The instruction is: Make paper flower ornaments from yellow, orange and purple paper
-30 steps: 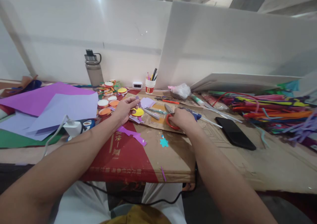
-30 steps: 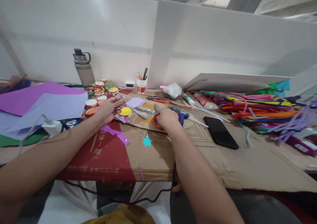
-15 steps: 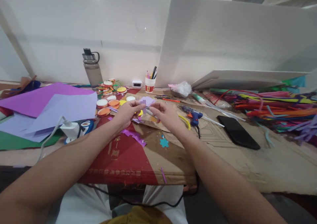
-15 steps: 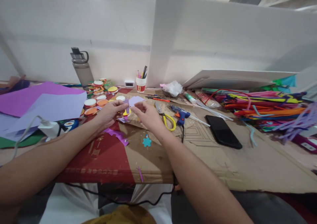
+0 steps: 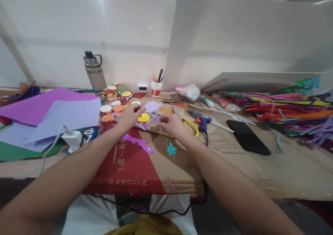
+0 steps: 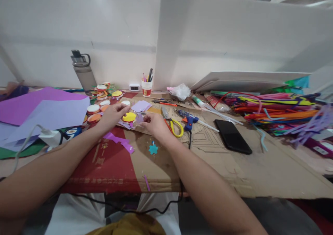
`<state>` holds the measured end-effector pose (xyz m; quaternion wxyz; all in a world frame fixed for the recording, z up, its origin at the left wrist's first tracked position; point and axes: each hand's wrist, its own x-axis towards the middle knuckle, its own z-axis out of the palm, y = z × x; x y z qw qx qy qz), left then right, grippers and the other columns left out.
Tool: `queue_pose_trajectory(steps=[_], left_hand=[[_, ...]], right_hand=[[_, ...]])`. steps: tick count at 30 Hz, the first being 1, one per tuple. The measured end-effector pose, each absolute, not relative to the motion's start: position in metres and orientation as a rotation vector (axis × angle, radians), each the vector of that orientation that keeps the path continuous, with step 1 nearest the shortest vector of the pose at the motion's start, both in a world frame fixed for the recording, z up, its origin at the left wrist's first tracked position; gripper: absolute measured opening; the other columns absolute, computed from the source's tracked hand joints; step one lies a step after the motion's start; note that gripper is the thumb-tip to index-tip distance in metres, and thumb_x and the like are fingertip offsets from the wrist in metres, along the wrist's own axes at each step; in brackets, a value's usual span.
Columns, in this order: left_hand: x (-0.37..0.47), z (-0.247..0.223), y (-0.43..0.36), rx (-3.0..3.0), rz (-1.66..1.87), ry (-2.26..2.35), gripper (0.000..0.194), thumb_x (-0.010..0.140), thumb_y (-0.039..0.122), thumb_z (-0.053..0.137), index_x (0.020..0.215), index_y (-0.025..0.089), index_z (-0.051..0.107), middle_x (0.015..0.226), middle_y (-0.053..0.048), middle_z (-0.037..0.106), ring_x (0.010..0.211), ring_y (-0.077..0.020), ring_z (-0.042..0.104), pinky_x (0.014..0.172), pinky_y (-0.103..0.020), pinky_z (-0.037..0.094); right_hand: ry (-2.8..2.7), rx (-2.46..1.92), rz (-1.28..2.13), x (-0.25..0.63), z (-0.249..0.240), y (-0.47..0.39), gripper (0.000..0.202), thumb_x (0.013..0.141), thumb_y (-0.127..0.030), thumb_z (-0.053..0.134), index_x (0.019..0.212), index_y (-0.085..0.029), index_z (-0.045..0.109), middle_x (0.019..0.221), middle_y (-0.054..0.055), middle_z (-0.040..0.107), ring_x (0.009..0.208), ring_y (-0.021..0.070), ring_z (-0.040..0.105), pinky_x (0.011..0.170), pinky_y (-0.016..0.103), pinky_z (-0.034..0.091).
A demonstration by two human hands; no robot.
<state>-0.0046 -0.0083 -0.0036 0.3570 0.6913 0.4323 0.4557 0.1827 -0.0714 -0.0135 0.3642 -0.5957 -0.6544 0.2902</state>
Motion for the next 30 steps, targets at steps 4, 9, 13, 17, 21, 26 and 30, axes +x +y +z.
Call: queue_pose_trajectory(steps=[4, 9, 13, 17, 21, 26, 30], left_hand=[[-0.017, -0.008, 0.006, 2.169, 1.134, 1.439, 0.012, 0.074, 0.03, 0.069, 0.076, 0.019, 0.068, 0.084, -0.009, 0.067, 0.081, -0.023, 0.057, 0.077, -0.032, 0.041], [-0.02, -0.016, 0.004, 2.382, 0.694, 1.692, 0.03, 0.079, 0.044, 0.061, 0.084, 0.016, 0.067, 0.091, -0.015, 0.066, 0.088, -0.0287, 0.06, 0.078, -0.036, 0.041], [-0.019, -0.017, 0.004, 2.407, 0.604, 1.682, 0.027, 0.076, 0.045, 0.064, 0.076, 0.018, 0.063, 0.082, -0.013, 0.065, 0.081, -0.0278, 0.06, 0.072, -0.034, 0.039], [-0.019, -0.019, 0.008, 2.41, 0.589, 1.614, 0.025, 0.075, 0.044, 0.065, 0.076, 0.019, 0.061, 0.083, -0.012, 0.066, 0.078, -0.0273, 0.06, 0.068, -0.033, 0.038], [-0.018, -0.02, 0.007, 2.293, 0.634, 1.627, 0.029, 0.07, 0.045, 0.07, 0.077, 0.02, 0.058, 0.082, -0.01, 0.066, 0.074, -0.0251, 0.059, 0.063, -0.031, 0.035], [-0.014, -0.019, 0.01, 2.013, 0.899, 1.499, 0.038, 0.057, 0.032, 0.08, 0.081, 0.019, 0.054, 0.077, -0.004, 0.062, 0.072, -0.0205, 0.059, 0.063, -0.029, 0.04], [-0.012, -0.018, 0.011, 1.637, 1.037, 1.257, 0.044, 0.052, 0.028, 0.083, 0.084, 0.016, 0.057, 0.077, -0.003, 0.065, 0.072, -0.0183, 0.062, 0.066, -0.03, 0.048]], right_hand=[[-1.783, -1.671, 0.623, 0.189, -0.015, -0.07, 0.015, 0.073, -0.029, 0.066, 0.064, -0.018, 0.06, 0.058, -0.003, 0.052, 0.057, 0.0112, 0.044, 0.057, 0.025, 0.031], [-1.876, -1.741, 0.617, 0.19, -0.01, -0.075, 0.02, 0.076, -0.028, 0.062, 0.059, -0.019, 0.056, 0.052, -0.004, 0.045, 0.054, 0.0106, 0.04, 0.055, 0.026, 0.028], [-1.922, -1.737, 0.607, 0.193, -0.012, -0.074, 0.026, 0.081, -0.03, 0.055, 0.058, -0.019, 0.057, 0.049, -0.003, 0.043, 0.051, 0.011, 0.039, 0.053, 0.027, 0.025], [-1.94, -1.72, 0.641, 0.195, -0.015, -0.069, 0.026, 0.084, -0.029, 0.052, 0.062, -0.018, 0.062, 0.056, 0.0, 0.052, 0.054, 0.012, 0.044, 0.054, 0.026, 0.028], [-1.857, -1.68, 0.651, 0.197, -0.015, -0.067, 0.012, 0.079, -0.026, 0.06, 0.084, -0.019, 0.068, 0.067, -0.001, 0.06, 0.058, 0.0116, 0.048, 0.057, 0.025, 0.031], [-1.774, -1.751, 0.595, 0.198, -0.015, -0.067, 0.015, 0.072, -0.032, 0.07, 0.076, -0.019, 0.063, 0.068, -0.002, 0.059, 0.059, 0.0107, 0.047, 0.055, 0.024, 0.03], [-1.818, -1.796, 0.643, 0.198, -0.01, -0.069, 0.015, 0.076, -0.03, 0.066, 0.068, -0.018, 0.063, 0.06, -0.003, 0.054, 0.057, 0.0105, 0.044, 0.054, 0.025, 0.028]])
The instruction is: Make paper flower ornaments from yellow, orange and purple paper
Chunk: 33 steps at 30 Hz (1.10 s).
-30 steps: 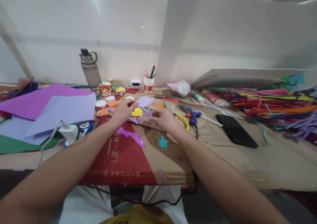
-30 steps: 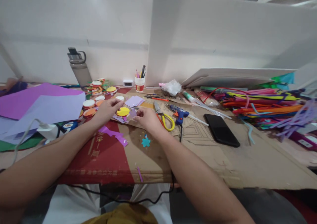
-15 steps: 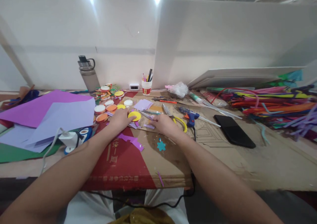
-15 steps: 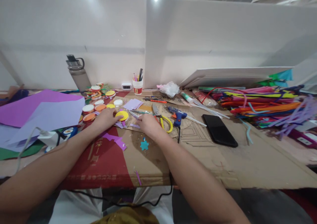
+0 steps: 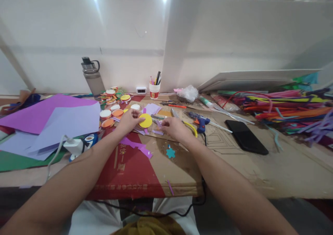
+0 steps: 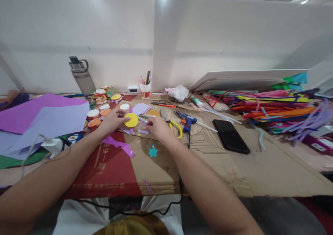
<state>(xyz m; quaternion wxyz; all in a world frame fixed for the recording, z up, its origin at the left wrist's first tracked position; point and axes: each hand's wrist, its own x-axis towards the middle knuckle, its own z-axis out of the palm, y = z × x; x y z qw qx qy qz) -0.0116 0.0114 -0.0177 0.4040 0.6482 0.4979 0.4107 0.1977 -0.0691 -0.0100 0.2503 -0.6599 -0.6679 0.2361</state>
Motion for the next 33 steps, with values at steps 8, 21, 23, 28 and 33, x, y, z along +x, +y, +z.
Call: queue_pose_trajectory(steps=[8, 21, 23, 28, 33], left_hand=[[-0.007, -0.005, -0.002, 1.126, 1.158, 0.852, 0.042, 0.054, 0.024, 0.085, 0.086, 0.015, 0.059, 0.079, -0.002, 0.068, 0.068, -0.0137, 0.064, 0.062, -0.025, 0.052], [0.0, -0.011, -0.012, 0.918, 1.097, 0.794, 0.038, 0.071, 0.032, 0.078, 0.101, 0.016, 0.06, 0.092, -0.005, 0.07, 0.067, -0.0126, 0.066, 0.049, -0.019, 0.052], [0.001, -0.013, -0.012, 0.873, 1.092, 0.768, 0.036, 0.07, 0.027, 0.078, 0.099, 0.015, 0.06, 0.089, -0.005, 0.07, 0.066, -0.0122, 0.066, 0.05, -0.019, 0.052], [0.003, -0.016, -0.014, 0.836, 1.05, 0.739, 0.035, 0.071, 0.024, 0.077, 0.099, 0.018, 0.056, 0.088, -0.004, 0.07, 0.065, -0.0143, 0.066, 0.049, -0.022, 0.053], [0.003, -0.007, -0.02, 0.93, 1.001, 0.651, 0.04, 0.069, 0.027, 0.08, 0.1, 0.019, 0.056, 0.093, -0.003, 0.068, 0.07, -0.0152, 0.067, 0.051, -0.024, 0.055]], right_hand=[[-1.929, -1.732, 0.746, 0.199, -0.001, -0.078, 0.018, 0.081, -0.028, 0.058, 0.068, -0.018, 0.065, 0.048, -0.005, 0.042, 0.052, 0.0106, 0.039, 0.055, 0.026, 0.026], [-1.673, -1.655, 0.889, 0.202, -0.009, -0.07, 0.023, 0.083, -0.035, 0.053, 0.084, -0.019, 0.068, 0.057, -0.004, 0.052, 0.052, 0.0101, 0.04, 0.054, 0.025, 0.03], [-1.668, -1.681, 0.865, 0.205, -0.007, -0.068, 0.027, 0.084, -0.037, 0.051, 0.084, -0.018, 0.07, 0.06, -0.002, 0.054, 0.055, 0.0111, 0.042, 0.056, 0.025, 0.031], [-1.687, -1.707, 0.813, 0.213, -0.004, -0.063, 0.03, 0.083, -0.039, 0.05, 0.081, -0.017, 0.071, 0.072, 0.0, 0.063, 0.065, 0.0132, 0.048, 0.063, 0.026, 0.034], [-1.717, -1.669, 0.758, 0.216, 0.001, -0.067, 0.029, 0.085, -0.04, 0.047, 0.077, -0.018, 0.065, 0.064, -0.003, 0.054, 0.059, 0.0115, 0.043, 0.058, 0.025, 0.031]])
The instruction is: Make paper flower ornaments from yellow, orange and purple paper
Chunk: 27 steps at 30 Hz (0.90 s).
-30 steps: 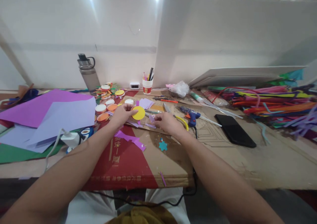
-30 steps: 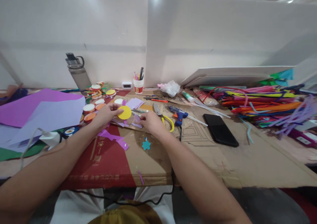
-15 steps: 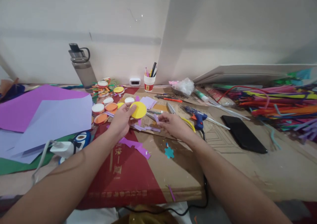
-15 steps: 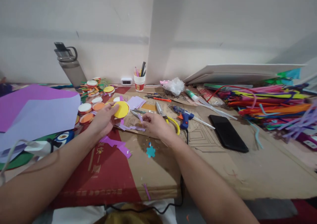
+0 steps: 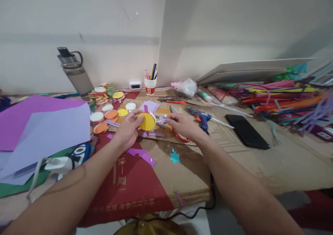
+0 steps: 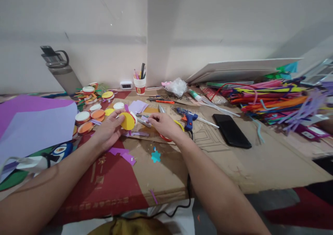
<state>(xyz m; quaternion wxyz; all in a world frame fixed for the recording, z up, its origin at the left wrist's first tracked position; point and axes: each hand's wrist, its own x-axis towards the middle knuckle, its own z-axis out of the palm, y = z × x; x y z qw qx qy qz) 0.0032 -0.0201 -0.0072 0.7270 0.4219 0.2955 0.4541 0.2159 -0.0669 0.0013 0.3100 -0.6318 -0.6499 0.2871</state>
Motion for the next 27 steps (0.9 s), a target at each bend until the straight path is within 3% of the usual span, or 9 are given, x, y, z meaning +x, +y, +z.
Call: queue_pose_trajectory(steps=[3, 10, 18, 23, 27], left_hand=[[0.0027, -0.0013, -0.0225, 0.997, 0.964, 0.661, 0.041, 0.069, 0.028, 0.08, 0.101, 0.019, 0.056, 0.092, -0.003, 0.068, 0.068, -0.0154, 0.067, 0.051, -0.025, 0.056], [0.0015, -0.0041, -0.0179, 1.022, 0.977, 0.704, 0.038, 0.07, 0.026, 0.078, 0.101, 0.017, 0.058, 0.085, -0.003, 0.069, 0.062, -0.0132, 0.065, 0.05, -0.023, 0.055], [0.0037, -0.0003, -0.0137, 0.787, 0.984, 0.711, 0.007, 0.078, 0.011, 0.067, 0.085, 0.011, 0.064, 0.074, -0.005, 0.068, 0.059, -0.0118, 0.063, 0.052, -0.021, 0.054], [0.0015, 0.0009, -0.0146, 0.846, 0.903, 0.661, 0.02, 0.072, 0.006, 0.07, 0.091, 0.011, 0.064, 0.083, -0.007, 0.07, 0.067, -0.0138, 0.066, 0.059, -0.022, 0.057], [-0.0005, 0.0006, -0.0201, 1.031, 0.773, 0.634, 0.034, 0.068, 0.016, 0.077, 0.097, 0.016, 0.06, 0.082, -0.005, 0.068, 0.06, -0.0165, 0.064, 0.041, -0.024, 0.052]], right_hand=[[-1.722, -1.634, 0.711, 0.2116, 0.0053, -0.0705, 0.026, 0.085, -0.036, 0.046, 0.073, -0.018, 0.061, 0.062, -0.003, 0.052, 0.058, 0.0114, 0.044, 0.056, 0.024, 0.03], [-1.683, -1.569, 0.64, 0.2105, 0.0069, -0.0693, 0.023, 0.083, -0.031, 0.05, 0.08, -0.016, 0.067, 0.074, 0.001, 0.064, 0.066, 0.013, 0.05, 0.061, 0.025, 0.034], [-1.613, -1.604, 0.824, 0.2155, 0.0039, -0.0673, 0.032, 0.081, -0.046, 0.053, 0.075, -0.017, 0.066, 0.055, -0.004, 0.05, 0.053, 0.0107, 0.041, 0.053, 0.025, 0.03], [-1.621, -1.588, 0.843, 0.2124, 0.0063, -0.0706, 0.032, 0.081, -0.045, 0.052, 0.071, -0.017, 0.063, 0.055, -0.005, 0.046, 0.052, 0.0098, 0.037, 0.053, 0.025, 0.028], [-1.637, -1.578, 0.834, 0.2119, 0.0101, -0.0731, 0.034, 0.083, -0.046, 0.05, 0.067, -0.018, 0.058, 0.056, -0.005, 0.044, 0.053, 0.0096, 0.035, 0.054, 0.025, 0.028]])
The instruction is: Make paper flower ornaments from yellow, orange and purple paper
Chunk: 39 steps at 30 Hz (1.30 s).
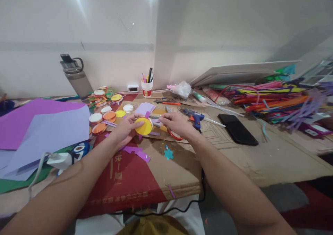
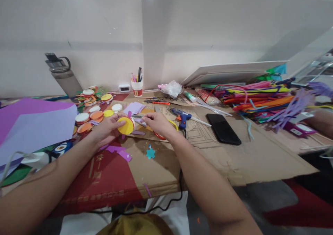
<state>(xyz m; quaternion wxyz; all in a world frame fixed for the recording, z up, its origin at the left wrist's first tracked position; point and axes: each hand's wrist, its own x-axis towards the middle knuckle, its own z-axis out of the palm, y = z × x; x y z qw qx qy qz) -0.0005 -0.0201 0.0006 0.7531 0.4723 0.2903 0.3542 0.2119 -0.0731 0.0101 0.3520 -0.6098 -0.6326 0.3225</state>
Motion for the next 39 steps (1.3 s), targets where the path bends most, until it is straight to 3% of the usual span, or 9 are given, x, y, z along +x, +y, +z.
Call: queue_pose_trajectory(steps=[11, 18, 21, 25, 30, 39], left_hand=[[-0.002, -0.004, -0.021, 1.14, 0.746, 0.653, 0.037, 0.069, 0.024, 0.079, 0.099, 0.017, 0.058, 0.085, -0.004, 0.066, 0.059, -0.0154, 0.063, 0.036, -0.023, 0.049], [0.0, -0.002, -0.019, 1.071, 0.818, 0.614, 0.034, 0.068, 0.022, 0.079, 0.096, 0.015, 0.06, 0.078, -0.004, 0.066, 0.055, -0.0135, 0.061, 0.039, -0.022, 0.049], [0.0, -0.001, -0.019, 1.057, 0.839, 0.639, 0.037, 0.066, 0.021, 0.079, 0.096, 0.014, 0.059, 0.078, -0.004, 0.066, 0.056, -0.0144, 0.061, 0.036, -0.021, 0.047], [0.001, 0.0, -0.021, 1.038, 0.859, 0.651, 0.035, 0.066, 0.018, 0.078, 0.095, 0.014, 0.059, 0.077, -0.004, 0.066, 0.058, -0.0139, 0.062, 0.04, -0.021, 0.049], [0.003, 0.0, -0.021, 1.028, 0.865, 0.666, 0.035, 0.066, 0.018, 0.079, 0.094, 0.013, 0.058, 0.075, -0.003, 0.066, 0.056, -0.0136, 0.061, 0.039, -0.02, 0.049], [0.002, -0.003, -0.019, 1.064, 0.846, 0.661, 0.037, 0.066, 0.022, 0.08, 0.096, 0.014, 0.059, 0.074, -0.002, 0.064, 0.053, -0.0131, 0.06, 0.034, -0.02, 0.047]], right_hand=[[-1.788, -1.383, 0.83, 0.209, 0.01, -0.075, 0.032, 0.086, -0.044, 0.051, 0.072, -0.018, 0.063, 0.065, -0.002, 0.051, 0.061, 0.0106, 0.041, 0.058, 0.023, 0.032], [-1.459, -1.321, 0.971, 0.21, 0.009, -0.072, 0.056, 0.092, -0.059, 0.031, 0.097, -0.016, 0.067, 0.074, 0.003, 0.056, 0.059, 0.0115, 0.049, 0.054, 0.024, 0.038], [-1.452, -1.334, 0.951, 0.206, 0.009, -0.073, 0.049, 0.088, -0.058, 0.043, 0.093, -0.016, 0.067, 0.073, 0.002, 0.058, 0.059, 0.0116, 0.049, 0.054, 0.024, 0.039], [-1.475, -1.395, 0.868, 0.198, 0.009, -0.075, 0.031, 0.078, -0.046, 0.06, 0.083, -0.016, 0.067, 0.068, -0.001, 0.058, 0.057, 0.0104, 0.046, 0.055, 0.024, 0.037], [-1.434, -1.428, 0.879, 0.195, 0.006, -0.075, 0.03, 0.075, -0.046, 0.062, 0.076, -0.016, 0.066, 0.061, -0.003, 0.054, 0.053, 0.0093, 0.042, 0.053, 0.024, 0.033], [-1.47, -1.412, 0.894, 0.192, 0.007, -0.077, 0.027, 0.076, -0.044, 0.061, 0.075, -0.017, 0.064, 0.065, -0.002, 0.056, 0.058, 0.0104, 0.044, 0.057, 0.024, 0.035]])
